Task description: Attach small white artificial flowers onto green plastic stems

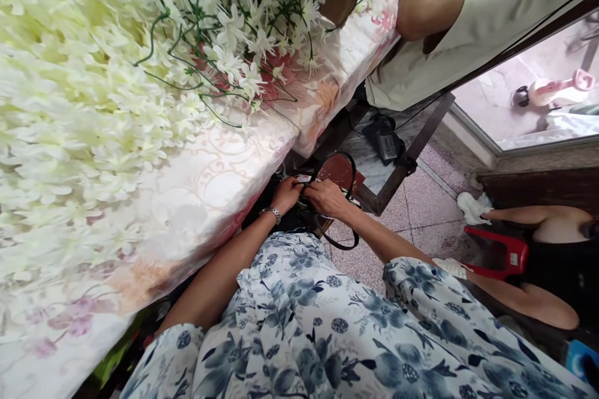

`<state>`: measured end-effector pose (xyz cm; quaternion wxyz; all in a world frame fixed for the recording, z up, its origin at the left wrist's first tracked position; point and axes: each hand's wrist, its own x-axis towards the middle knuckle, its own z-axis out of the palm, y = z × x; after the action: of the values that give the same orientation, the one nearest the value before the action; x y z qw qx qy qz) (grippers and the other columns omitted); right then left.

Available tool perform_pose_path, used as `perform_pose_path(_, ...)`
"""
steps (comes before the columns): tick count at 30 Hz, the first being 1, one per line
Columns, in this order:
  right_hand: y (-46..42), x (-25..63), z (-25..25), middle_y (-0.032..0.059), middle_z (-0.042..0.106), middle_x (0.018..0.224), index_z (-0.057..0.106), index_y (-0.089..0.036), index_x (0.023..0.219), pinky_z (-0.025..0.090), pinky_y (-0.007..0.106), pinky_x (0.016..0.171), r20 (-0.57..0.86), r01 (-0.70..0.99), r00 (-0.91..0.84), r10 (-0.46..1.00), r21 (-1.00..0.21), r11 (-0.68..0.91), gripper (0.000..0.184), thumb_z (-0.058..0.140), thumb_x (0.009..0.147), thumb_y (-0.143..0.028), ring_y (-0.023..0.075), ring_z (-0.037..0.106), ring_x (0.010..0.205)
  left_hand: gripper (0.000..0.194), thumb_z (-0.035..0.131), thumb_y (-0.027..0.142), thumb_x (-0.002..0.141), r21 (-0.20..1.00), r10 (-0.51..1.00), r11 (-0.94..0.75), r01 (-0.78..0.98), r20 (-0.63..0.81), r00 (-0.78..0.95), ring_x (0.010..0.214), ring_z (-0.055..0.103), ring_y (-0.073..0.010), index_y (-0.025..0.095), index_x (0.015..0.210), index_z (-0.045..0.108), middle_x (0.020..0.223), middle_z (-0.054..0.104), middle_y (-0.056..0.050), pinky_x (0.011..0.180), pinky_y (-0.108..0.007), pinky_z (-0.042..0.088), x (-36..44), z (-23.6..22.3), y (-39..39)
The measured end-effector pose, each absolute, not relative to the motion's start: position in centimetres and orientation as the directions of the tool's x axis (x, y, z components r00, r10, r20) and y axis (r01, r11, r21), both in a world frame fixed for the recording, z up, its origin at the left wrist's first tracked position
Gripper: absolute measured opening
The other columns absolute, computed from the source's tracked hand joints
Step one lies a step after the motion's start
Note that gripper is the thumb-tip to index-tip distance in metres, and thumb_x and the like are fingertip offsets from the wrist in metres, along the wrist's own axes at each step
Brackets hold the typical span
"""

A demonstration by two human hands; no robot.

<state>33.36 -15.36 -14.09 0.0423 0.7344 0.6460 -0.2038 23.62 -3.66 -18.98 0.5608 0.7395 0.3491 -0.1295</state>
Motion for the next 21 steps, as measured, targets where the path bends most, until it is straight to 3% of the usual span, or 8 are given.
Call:
perform_pose_path(6,-15.0,33.3,-12.8,0.0091,0.066,0.088,0.06,-0.013,0.099,0.032,0.026,0.066,-0.399,0.955,0.073,0.914,-0.235,-0.178,0.022,0.044,0.084,-0.019,0.0156,0.056,0.074,0.031,0.052,0.034,0.088,0.735,0.373,-0.162,0.659,-0.572,0.73,0.095,0.06,-0.0181,0.014,0.112,0.054,0.11,0.059,-0.008,0.081,-0.039,0.052,23.5,-18.7,-3.8)
perform_pose_path(11,-15.1,33.1,-12.3,0.01,0.067,0.089,0.062,-0.014,0.092,0.035,0.026,0.066,-0.424,0.936,0.149,0.893,-0.231,-0.266,0.023,0.044,0.086,-0.026,0.017,0.06,0.075,0.031,0.052,0.034,0.088,0.721,0.38,-0.204,0.662,-0.565,0.733,0.094,0.06,-0.0178,0.014,0.111,0.054,0.109,0.059,-0.008,0.08,-0.038,0.052,23.2,-18.5,-3.8)
perform_pose_path(14,-15.2,32.7,-12.7,0.0098,0.068,0.088,0.062,-0.014,0.09,0.036,0.025,0.067,-0.426,0.918,0.217,0.878,-0.215,-0.332,0.021,0.043,0.085,-0.021,0.0171,0.061,0.076,0.03,0.052,0.034,0.088,0.711,0.393,-0.231,0.664,-0.556,0.732,0.092,0.06,-0.0172,0.014,0.11,0.055,0.107,0.06,-0.008,0.08,-0.038,0.052,23.2,-18.1,-3.9)
perform_pose_path(21,-15.7,31.6,-13.4,0.0076,0.067,0.095,0.058,-0.017,0.102,0.037,0.026,0.073,-0.374,0.859,0.4,0.836,-0.163,-0.485,0.026,0.039,0.084,-0.014,0.018,0.06,0.086,0.016,0.055,0.031,0.083,0.699,0.46,-0.277,0.659,-0.506,0.73,0.077,0.061,-0.0163,0.018,0.091,0.06,0.079,0.064,-0.002,0.07,-0.029,0.046,23.6,-17.4,-4.4)
